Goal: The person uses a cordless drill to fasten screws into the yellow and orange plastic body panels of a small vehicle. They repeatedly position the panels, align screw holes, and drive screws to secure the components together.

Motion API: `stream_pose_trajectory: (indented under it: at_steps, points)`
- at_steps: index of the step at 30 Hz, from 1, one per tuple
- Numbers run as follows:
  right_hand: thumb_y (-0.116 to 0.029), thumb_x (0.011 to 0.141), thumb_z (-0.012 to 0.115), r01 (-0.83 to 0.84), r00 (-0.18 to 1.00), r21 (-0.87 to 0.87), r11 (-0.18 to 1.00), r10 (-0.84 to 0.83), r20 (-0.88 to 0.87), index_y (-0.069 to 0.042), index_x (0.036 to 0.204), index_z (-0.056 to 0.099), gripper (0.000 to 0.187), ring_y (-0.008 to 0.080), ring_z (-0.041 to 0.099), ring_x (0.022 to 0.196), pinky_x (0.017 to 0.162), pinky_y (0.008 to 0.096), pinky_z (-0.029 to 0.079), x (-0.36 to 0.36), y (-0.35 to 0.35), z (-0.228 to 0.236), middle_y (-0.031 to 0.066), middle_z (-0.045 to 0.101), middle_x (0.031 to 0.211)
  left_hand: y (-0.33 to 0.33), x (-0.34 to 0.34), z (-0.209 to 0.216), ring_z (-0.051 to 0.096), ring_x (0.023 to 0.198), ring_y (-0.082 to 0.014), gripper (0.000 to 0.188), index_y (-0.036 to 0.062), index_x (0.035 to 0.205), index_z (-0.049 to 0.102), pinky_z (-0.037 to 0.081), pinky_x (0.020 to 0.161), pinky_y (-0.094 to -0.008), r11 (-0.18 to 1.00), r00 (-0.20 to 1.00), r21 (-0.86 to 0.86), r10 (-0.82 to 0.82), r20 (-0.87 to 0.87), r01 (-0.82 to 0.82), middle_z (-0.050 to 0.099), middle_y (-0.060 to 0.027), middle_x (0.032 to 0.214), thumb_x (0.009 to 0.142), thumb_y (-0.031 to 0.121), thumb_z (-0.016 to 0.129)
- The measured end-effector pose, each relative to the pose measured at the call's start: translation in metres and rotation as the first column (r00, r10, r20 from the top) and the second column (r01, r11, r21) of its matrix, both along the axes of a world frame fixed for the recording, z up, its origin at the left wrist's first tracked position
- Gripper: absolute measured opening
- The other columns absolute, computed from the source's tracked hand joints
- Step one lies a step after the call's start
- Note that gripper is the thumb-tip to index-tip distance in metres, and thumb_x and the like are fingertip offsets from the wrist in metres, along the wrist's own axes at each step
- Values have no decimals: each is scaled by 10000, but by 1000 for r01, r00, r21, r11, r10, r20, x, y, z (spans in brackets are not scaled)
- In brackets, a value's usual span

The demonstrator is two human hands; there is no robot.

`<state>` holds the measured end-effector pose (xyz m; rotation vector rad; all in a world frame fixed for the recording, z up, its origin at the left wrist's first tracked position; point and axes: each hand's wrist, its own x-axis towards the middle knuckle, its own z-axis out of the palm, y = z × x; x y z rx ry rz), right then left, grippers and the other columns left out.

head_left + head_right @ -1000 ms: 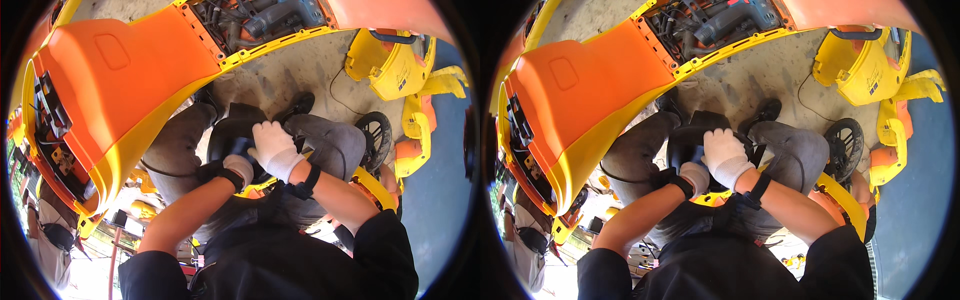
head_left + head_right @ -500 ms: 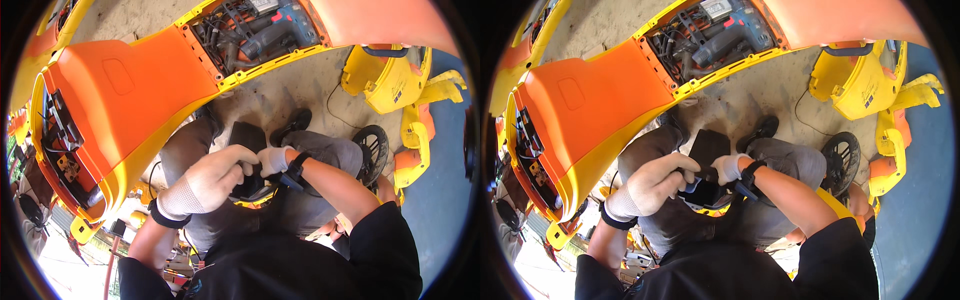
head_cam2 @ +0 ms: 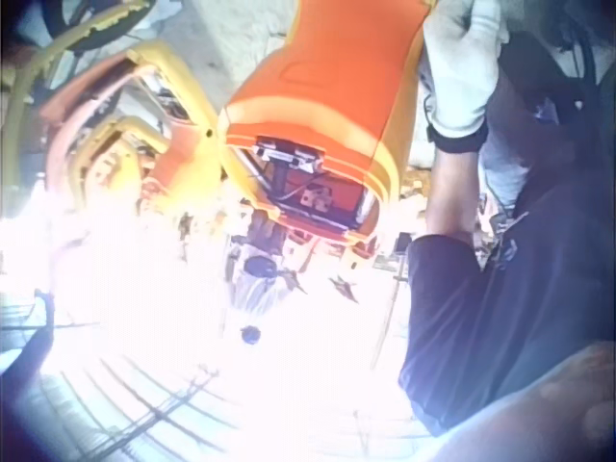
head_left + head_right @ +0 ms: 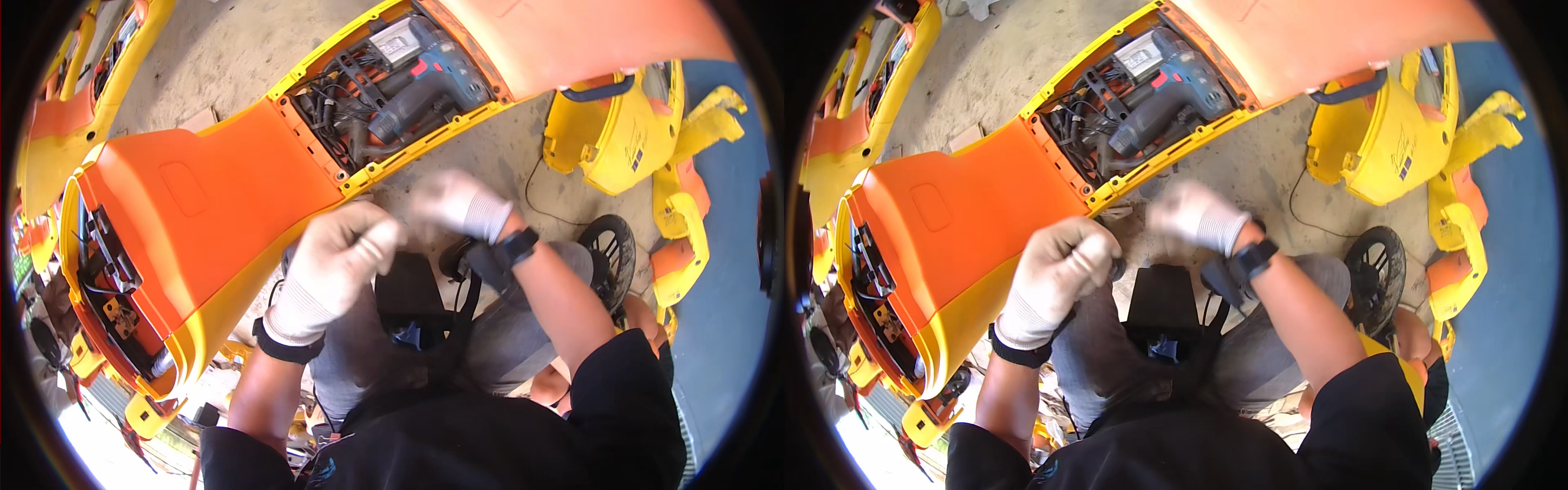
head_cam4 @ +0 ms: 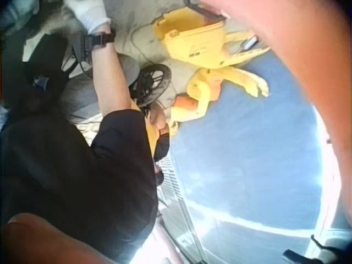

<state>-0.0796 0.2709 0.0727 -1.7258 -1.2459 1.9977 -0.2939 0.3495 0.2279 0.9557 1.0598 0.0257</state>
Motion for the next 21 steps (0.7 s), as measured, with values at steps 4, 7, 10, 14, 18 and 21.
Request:
stream_pose_trajectory:
  at_steps: [4, 7, 10, 14, 18, 21]
  points:
    - [-439, 928, 636, 395, 803, 253, 883, -466, 371, -14, 847, 714, 439, 182, 653, 672, 689, 340, 521, 18, 75, 19, 112, 702, 751, 1, 5, -5, 437, 599, -59, 284, -36, 1042, 635, 365, 558, -207, 976, 975, 31, 215, 54, -217, 540, 12, 751, 1036, 223, 519]
    - [-521, 862, 653, 542, 688, 307, 782, -623, 372, 35, 908, 711, 561, 347, 693, 864, 810, 411, 540, 2, 91, -8, 227, 712, 879, -3, 17, 3, 507, 684, -70, 264, -52, 1134, 648, 409, 597, -204, 956, 951, -35, 292, 98, -290, 619, -33, 899, 1012, 143, 517]
    - [-508, 811, 727, 731, 565, 90, 676, -675, 475, 43, 1156, 601, 662, 407, 687, 997, 891, 452, 557, -16, 119, -13, 276, 692, 1069, -7, 12, 9, 536, 715, -74, 256, -58, 1153, 650, 428, 605, -202, 965, 954, -43, 263, 143, -259, 640, -48, 929, 988, 91, 524]
    - [-372, 788, 800, 870, 452, -33, 492, -770, 451, 40, 1275, 452, 727, 400, 680, 1031, 878, 438, 573, -32, 122, 3, 275, 663, 1146, -17, 5, 13, 534, 700, -84, 262, -59, 1193, 612, 429, 592, -209, 968, 960, 27, 242, 139, -248, 643, -68, 935, 983, 78, 533]
    - [-222, 773, 774, 976, 159, -118, 181, -971, -176, 74, 1066, 645, 436, 291, 697, 839, 746, 380, 547, -12, 111, -18, 200, 708, 955, -20, -7, 8, 524, 687, -85, 277, -57, 1220, 584, 421, 578, -211, 972, 958, 44, 222, 179, -233, 645, -76, 937, 989, 94, 550]
    - [-180, 764, 774, 952, 139, -225, 208, -948, -288, 10, 884, 689, 240, 191, 624, 583, 551, 334, 512, 4, 96, -4, 73, 650, 733, -17, -17, 2, 518, 681, -87, 289, -57, 1229, 581, 417, 577, -211, 973, 953, 69, 201, 225, -221, 646, -77, 941, 996, 110, 553]
